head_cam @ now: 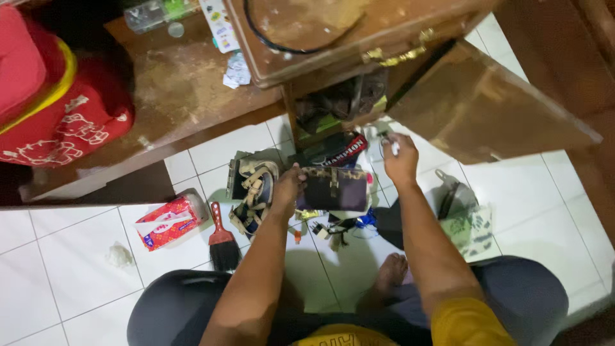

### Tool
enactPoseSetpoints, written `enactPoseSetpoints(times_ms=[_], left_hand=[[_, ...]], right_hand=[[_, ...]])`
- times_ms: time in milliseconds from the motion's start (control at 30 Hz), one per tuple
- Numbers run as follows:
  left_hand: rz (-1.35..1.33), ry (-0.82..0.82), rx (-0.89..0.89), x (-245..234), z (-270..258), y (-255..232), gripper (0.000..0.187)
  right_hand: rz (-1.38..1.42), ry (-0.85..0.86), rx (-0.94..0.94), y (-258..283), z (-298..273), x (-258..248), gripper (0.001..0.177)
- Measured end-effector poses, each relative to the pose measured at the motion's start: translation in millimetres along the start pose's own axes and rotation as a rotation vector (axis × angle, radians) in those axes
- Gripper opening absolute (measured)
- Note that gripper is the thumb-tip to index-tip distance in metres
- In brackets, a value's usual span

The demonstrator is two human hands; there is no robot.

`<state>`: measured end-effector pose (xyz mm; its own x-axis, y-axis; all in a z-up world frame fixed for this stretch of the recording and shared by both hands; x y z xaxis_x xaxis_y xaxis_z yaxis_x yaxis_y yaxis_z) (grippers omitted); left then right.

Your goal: The person sits on the floor and organizes various items, including bags, pouches, and small electronics, into a wooden cabinet. They pick up items from the floor, place them inside the cabinet, and arrange them neatly.

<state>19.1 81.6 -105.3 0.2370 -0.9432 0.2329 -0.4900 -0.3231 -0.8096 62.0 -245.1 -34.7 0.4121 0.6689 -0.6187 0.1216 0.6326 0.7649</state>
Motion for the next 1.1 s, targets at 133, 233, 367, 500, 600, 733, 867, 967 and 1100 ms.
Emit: enactPoseSetpoints(times_ms=[133,233,367,500,600,733,867,967,1100], left_hand=[[-0.086,0.161,0.125,16,6,9,0.041],[-0.022,0.224,0.132,38,5,14,0.04],[0.016,0.262,0.076,74,-10,15,0.033],[0.159,0.216,0.029,90,-22,13,0.034],[0.187,0.249,0.054,97,-27,11,0.037],[0.236,0.231,0.015,97,-33,9,0.038],[0.265,0.244,0.025,102,-38,3,0.037],[0.274,0.226,0.019,103,-44,0,0.035],[0.305,0.235,0.013,104,-47,3,0.03]], right_hand=[[-0.129,-0.007,0.375,-109,-70,-12,0.02],[-0.274,-0.01,0.433,-149,-118,-22,0.014],[-0.405,0.031,0.602,-172,-156,-43,0.014],[-0.511,-0.06,0.694,-169,-162,-77,0.029],[-0.533,-0.218,0.891,-164,-167,-108,0.038],[-0.724,0.048,1.047,-168,-172,-112,0.064],[-0.948,0.464,0.957,-192,-172,-84,0.063],[-0.873,0.43,1.035,-216,-178,-85,0.059],[-0.862,0.277,1.148,-230,-172,-113,0.054]])
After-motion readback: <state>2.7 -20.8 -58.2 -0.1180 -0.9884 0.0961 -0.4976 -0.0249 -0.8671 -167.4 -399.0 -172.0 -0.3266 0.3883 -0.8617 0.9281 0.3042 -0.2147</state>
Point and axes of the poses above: each hand's wrist, its own z-axis towards the middle knuckle, its own x-axis out of the palm, y = z × x, the point moved 4 cm from there along z, towards the middle knuckle, and after that the axes turned 15 degrees about x, right-handed, at the moved point
